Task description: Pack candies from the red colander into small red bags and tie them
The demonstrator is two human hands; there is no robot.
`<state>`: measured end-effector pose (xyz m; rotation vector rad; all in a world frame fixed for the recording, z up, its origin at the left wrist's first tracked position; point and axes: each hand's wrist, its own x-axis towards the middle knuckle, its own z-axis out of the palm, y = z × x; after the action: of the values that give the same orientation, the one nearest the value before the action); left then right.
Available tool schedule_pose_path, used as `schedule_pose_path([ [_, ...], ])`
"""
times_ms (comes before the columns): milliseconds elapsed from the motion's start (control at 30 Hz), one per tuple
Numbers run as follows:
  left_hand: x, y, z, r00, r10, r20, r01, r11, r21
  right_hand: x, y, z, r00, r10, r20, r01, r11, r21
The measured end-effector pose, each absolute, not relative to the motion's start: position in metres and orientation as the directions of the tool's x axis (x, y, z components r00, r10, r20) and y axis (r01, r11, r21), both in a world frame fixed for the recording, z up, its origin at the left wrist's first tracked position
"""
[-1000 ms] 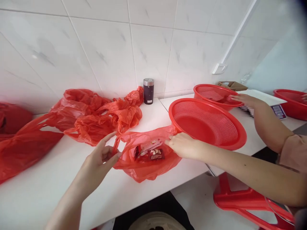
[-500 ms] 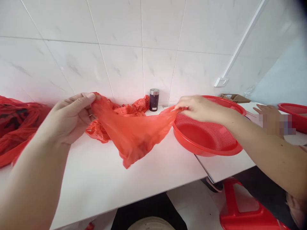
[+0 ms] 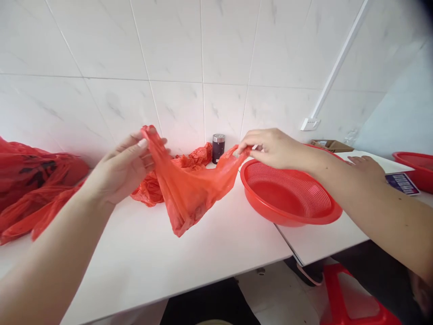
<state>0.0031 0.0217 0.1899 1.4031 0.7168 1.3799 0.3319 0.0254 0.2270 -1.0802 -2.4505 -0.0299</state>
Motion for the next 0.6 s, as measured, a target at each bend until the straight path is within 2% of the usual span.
schedule_pose_path([
  [100,0.017,0.023,0.19,0.422,0.884,0.202,-0.048,-0.2,0.979,0.31,0.031,0.235,-0.519,0.703,0.487,0.611,0.703,-0.364],
  [233,0.041,0.026,0.19,0.608,0.793,-0.031,0.207,-0.122,0.971,0.257,0.04,0.236,-0.664,0.601,0.445,0.381,0.784,-0.491],
  [333,0.05,0.029,0.187,0.554,0.831,-0.041,0.258,-0.124,0.958,0.223,0.045,0.228,-0.713,0.507,0.485,0.205,0.812,-0.547],
  [400,0.049,0.031,0.185,0.468,0.883,-0.033,0.249,-0.096,0.964,0.214,0.049,0.219,-0.645,0.538,0.543,0.156,0.788,-0.596],
  [467,0.044,0.032,0.183,0.389,0.92,-0.047,0.213,-0.04,0.976,0.215,0.056,0.207,-0.563,0.615,0.553,0.191,0.747,-0.637],
  [600,0.032,0.038,0.175,0.336,0.939,-0.067,0.065,0.048,0.997,0.225,0.069,0.179,-0.61,0.702,0.367,0.263,0.616,-0.742],
])
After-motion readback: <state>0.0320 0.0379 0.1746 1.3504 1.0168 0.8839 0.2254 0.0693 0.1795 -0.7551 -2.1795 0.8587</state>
